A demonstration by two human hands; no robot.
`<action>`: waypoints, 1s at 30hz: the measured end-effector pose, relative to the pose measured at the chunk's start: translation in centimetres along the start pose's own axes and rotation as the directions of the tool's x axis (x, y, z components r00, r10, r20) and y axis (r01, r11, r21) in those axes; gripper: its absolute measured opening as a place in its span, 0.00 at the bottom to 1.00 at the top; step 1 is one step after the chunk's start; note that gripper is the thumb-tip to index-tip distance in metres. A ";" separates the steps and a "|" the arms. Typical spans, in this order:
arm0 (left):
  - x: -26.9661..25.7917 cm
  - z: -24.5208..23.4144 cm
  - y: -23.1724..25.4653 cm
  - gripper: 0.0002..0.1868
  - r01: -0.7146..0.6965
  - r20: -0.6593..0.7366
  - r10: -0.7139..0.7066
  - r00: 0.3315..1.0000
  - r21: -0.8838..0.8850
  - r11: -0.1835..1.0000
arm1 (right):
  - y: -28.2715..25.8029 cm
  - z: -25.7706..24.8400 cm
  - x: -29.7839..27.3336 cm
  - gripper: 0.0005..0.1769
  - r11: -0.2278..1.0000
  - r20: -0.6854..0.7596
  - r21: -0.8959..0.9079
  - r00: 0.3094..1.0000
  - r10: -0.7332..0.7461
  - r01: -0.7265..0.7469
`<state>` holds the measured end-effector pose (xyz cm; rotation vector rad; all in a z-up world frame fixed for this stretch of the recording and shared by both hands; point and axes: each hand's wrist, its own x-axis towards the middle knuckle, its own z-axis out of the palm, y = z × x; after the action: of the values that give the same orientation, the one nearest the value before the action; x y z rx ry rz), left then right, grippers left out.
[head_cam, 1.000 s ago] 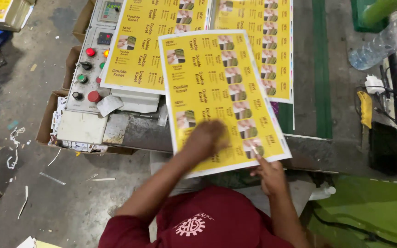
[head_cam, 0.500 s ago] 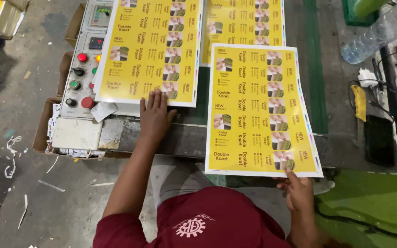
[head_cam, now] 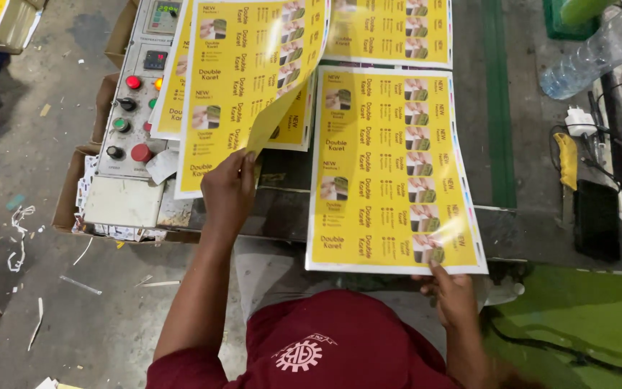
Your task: The person sorts yellow printed sheets on a workbench, picking them up from a pile and placing them onto a separate stack. The person handles the sheets by hand, aligning them as they are moved.
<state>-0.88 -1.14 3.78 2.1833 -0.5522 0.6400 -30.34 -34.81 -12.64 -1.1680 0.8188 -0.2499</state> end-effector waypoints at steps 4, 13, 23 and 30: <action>-0.7 0.3 -1.1 0.08 -0.004 0.003 0.004 1.000 -0.126 0.992 | -2.8 5.2 0.4 0.14 0.987 -0.033 -0.049 0.987 -0.157 0.156; -1.9 0.5 0.4 0.07 0.038 0.019 -0.036 0.999 -0.109 0.993 | -1.8 5.0 10.3 0.19 0.974 0.048 -0.011 0.973 -0.228 0.228; -7.7 6.6 -0.5 0.06 -0.128 0.204 0.144 0.968 -0.090 0.988 | -1.4 6.0 4.8 0.27 0.993 0.176 -0.116 0.984 0.034 -0.013; -10.5 10.9 4.4 0.11 -0.448 0.437 0.542 0.717 -0.307 0.840 | 0.7 8.6 2.8 0.34 0.997 0.421 -0.077 0.907 0.003 0.032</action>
<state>-8.71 -10.36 -6.30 2.0186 -1.4672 0.2404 -22.70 -29.93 -13.24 -1.2479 0.4406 0.0291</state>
